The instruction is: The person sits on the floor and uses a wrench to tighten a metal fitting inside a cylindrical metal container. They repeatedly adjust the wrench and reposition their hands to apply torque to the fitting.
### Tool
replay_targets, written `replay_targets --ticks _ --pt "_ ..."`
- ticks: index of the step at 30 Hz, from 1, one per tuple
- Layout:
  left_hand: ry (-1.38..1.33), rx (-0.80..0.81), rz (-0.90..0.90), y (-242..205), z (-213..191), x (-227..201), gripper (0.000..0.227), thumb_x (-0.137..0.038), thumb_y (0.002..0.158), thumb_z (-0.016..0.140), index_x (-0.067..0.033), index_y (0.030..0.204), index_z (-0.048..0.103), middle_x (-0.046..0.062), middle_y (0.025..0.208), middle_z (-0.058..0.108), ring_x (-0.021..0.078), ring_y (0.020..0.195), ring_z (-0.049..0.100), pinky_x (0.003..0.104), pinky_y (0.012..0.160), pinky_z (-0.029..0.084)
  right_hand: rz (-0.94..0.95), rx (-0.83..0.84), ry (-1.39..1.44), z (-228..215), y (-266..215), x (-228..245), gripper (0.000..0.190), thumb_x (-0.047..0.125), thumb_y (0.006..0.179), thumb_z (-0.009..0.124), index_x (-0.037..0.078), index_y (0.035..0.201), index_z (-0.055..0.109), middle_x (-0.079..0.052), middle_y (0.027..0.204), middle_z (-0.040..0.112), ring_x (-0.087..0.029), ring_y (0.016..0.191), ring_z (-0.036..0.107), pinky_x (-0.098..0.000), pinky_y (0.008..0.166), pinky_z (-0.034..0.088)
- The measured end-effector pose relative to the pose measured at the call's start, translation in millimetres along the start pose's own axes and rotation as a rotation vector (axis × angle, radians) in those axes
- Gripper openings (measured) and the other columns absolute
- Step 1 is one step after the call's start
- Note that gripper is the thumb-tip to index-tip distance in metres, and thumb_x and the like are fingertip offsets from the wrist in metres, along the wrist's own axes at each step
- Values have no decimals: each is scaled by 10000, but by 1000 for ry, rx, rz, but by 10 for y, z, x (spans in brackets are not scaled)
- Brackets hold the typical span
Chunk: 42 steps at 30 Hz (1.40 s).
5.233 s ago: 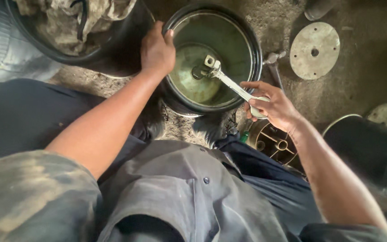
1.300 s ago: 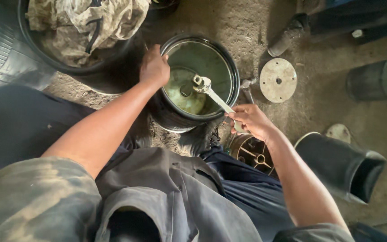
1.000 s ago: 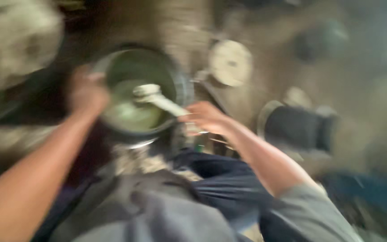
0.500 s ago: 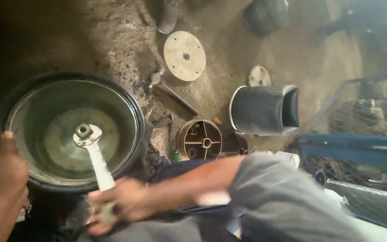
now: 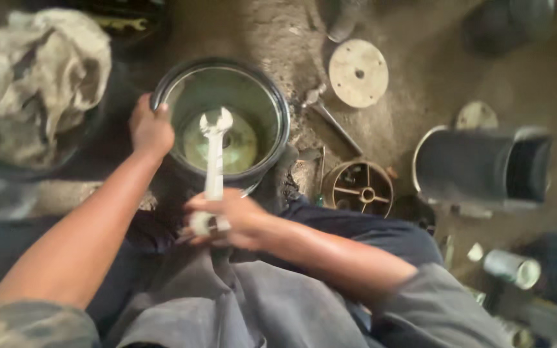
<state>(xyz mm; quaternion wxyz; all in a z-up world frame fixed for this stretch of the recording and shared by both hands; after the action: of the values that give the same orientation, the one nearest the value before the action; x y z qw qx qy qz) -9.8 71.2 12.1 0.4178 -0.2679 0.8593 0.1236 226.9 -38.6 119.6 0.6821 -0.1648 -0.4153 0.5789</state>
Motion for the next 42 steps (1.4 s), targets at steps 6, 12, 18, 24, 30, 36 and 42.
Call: replay_targets --ticks 6,12,18,24,30,36,42 --pt "33 -119 28 -37 20 -180 322 -201 987 658 -12 1243 606 264 1198 649 470 1128 591 538 935 451 -294 -495 -721 -665 -1017 943 502 16 906 635 43 1402 563 -96 824 697 -195 650 713 -299 521 573" --pt "-12 -46 -106 -21 -25 -353 278 -186 981 655 -49 1222 625 212 1207 663 413 1165 608 505 981 467 -190 -450 -885 -963 -896 1369 382 72 923 669 -15 1294 663 -98 742 712 -166 563 682 -272 450 480" --pt "-24 -81 -57 -55 -51 -397 316 -161 970 660 -23 1250 611 223 1228 659 425 1169 603 501 985 468 -153 -421 -1109 -1074 -698 1771 285 87 920 719 -40 1175 709 -91 769 737 -158 572 690 -271 478 502" --pt "2 -97 -40 -98 -95 -431 330 -155 967 658 -5 1256 608 251 1200 653 455 1137 598 519 963 461 -71 -418 -1103 -1313 -473 1795 227 116 903 737 -26 1078 705 -99 747 721 -162 559 670 -313 506 551" --pt "-52 -52 -95 -123 -104 -461 276 -144 979 653 -22 1225 627 233 1163 668 441 1111 618 521 954 473 114 -272 -918 -1297 -503 1697 210 193 967 696 -14 947 669 -136 716 676 -191 559 653 -315 496 548" --pt "-212 -121 -126 -207 -151 -466 317 -139 963 687 -44 1260 633 212 1190 677 401 1116 636 474 968 484 513 -191 -762 -1376 -429 1757 198 219 985 583 36 908 585 -133 684 657 -244 547 680 -346 445 531" --pt "-322 -153 -139 -236 -47 -372 344 -137 949 711 -60 1279 653 187 1216 700 350 1136 669 433 1005 503 442 -415 -573 -606 -561 1185 267 271 992 538 18 914 563 -150 777 642 -282 643 650 -408 574 602"
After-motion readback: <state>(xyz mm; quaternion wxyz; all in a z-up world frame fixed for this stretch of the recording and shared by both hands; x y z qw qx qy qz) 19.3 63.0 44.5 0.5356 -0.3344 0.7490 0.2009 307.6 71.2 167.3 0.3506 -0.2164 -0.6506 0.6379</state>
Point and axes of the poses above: each hand's wrist, its own y-axis towards the middle knuckle, its own z-axis out of the palm, x = y × z, the point moved 4 cm from there along y, towards the middle knuckle
